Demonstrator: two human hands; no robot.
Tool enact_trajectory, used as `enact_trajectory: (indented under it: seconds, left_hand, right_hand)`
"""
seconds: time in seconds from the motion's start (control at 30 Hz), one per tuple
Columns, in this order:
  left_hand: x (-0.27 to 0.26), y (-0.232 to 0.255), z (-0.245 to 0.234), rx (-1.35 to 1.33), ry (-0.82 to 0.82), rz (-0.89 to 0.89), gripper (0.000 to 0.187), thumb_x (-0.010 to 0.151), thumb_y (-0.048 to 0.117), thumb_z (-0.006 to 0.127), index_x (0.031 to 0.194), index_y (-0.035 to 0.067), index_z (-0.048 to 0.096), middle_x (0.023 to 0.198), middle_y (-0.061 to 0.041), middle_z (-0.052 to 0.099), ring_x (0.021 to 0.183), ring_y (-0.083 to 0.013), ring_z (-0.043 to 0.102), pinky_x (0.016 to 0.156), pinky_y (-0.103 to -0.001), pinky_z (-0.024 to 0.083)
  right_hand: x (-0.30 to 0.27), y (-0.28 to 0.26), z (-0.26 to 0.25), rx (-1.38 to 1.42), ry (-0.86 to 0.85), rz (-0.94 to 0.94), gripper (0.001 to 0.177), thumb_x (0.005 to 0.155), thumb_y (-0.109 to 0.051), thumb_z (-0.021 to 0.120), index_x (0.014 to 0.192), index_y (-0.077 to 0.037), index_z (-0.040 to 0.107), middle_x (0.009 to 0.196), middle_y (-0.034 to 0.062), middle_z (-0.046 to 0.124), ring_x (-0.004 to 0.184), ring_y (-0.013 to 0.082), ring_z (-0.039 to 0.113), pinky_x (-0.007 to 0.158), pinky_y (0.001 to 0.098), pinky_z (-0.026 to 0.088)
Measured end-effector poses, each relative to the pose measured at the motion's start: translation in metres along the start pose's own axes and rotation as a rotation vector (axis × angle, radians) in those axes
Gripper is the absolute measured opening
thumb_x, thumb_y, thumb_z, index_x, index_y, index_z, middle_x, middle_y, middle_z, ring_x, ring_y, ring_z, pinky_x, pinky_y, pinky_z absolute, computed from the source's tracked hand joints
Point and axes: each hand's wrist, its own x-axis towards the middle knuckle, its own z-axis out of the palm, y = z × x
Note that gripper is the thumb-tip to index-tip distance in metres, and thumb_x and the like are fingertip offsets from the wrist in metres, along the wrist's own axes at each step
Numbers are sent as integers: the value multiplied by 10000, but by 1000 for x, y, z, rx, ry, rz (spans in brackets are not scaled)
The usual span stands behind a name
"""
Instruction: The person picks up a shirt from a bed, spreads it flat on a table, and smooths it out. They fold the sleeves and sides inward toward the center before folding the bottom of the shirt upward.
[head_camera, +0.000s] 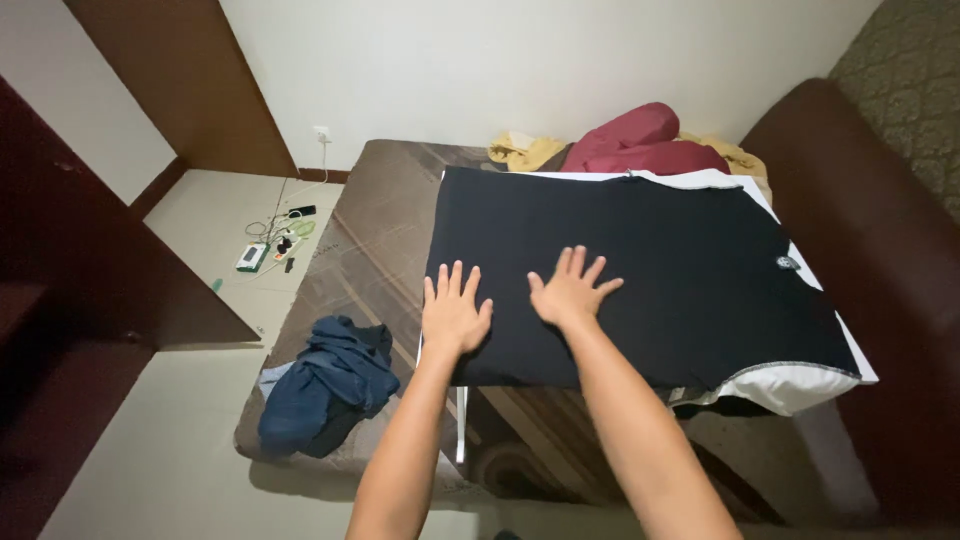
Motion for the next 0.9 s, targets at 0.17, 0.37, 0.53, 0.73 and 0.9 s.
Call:
enact_trajectory:
  seconds: [0.17, 0.37, 0.53, 0.73, 0.9]
  left_hand:
    - [5, -7, 8, -43, 16, -23, 634, 989, 446, 452, 1585, 249, 363, 1680, -120, 237, 1561, -366, 142, 1247, -559, 85]
    - [4, -4, -10, -83, -30, -90, 656, 969, 448, 465, 1583, 248, 349, 1685, -114, 218, 1563, -358, 122, 1236, -581, 96]
    - [2, 0, -9, -22, -17, -102, 667, 976, 455, 462, 1591, 233, 334, 1683, -117, 218, 1559, -369, 121, 1234, -594, 94]
    - [4, -3, -13, -25, -76, -88, 680, 975, 493, 437, 1601, 258, 314, 1698, -110, 198, 1568, -372, 114, 1229, -606, 104]
    - [5, -4, -14, 7, -89, -80, 686, 986, 511, 407, 1604, 240, 283, 1689, -124, 174, 1555, -383, 89, 1209, -620, 88]
  right_hand:
    - [-15, -27, 32, 20, 98, -382, 776, 991, -585, 468, 1613, -152, 304, 1702, 90, 206, 1552, 400, 157, 1151, 758, 124]
    - [-32, -24, -6, 44, 75, -540, 757, 944, -573, 512, 1591, -206, 373, 1687, 39, 278, 1559, 335, 227, 1196, 693, 192]
    - [-24, -22, 2, -25, 45, -60, 950, 946, -696, 502, 1588, -53, 224, 1648, 170, 139, 1504, 420, 95, 1121, 713, 106]
    - [-53, -12, 11, 11, 52, -473, 800, 988, -601, 442, 1617, -141, 259, 1706, 66, 191, 1569, 332, 148, 1195, 696, 114]
    - [-58, 56, -15, -56, -47, -155, 833, 976, -668, 381, 1624, -197, 153, 1712, 23, 91, 1565, 298, 91, 1207, 658, 84]
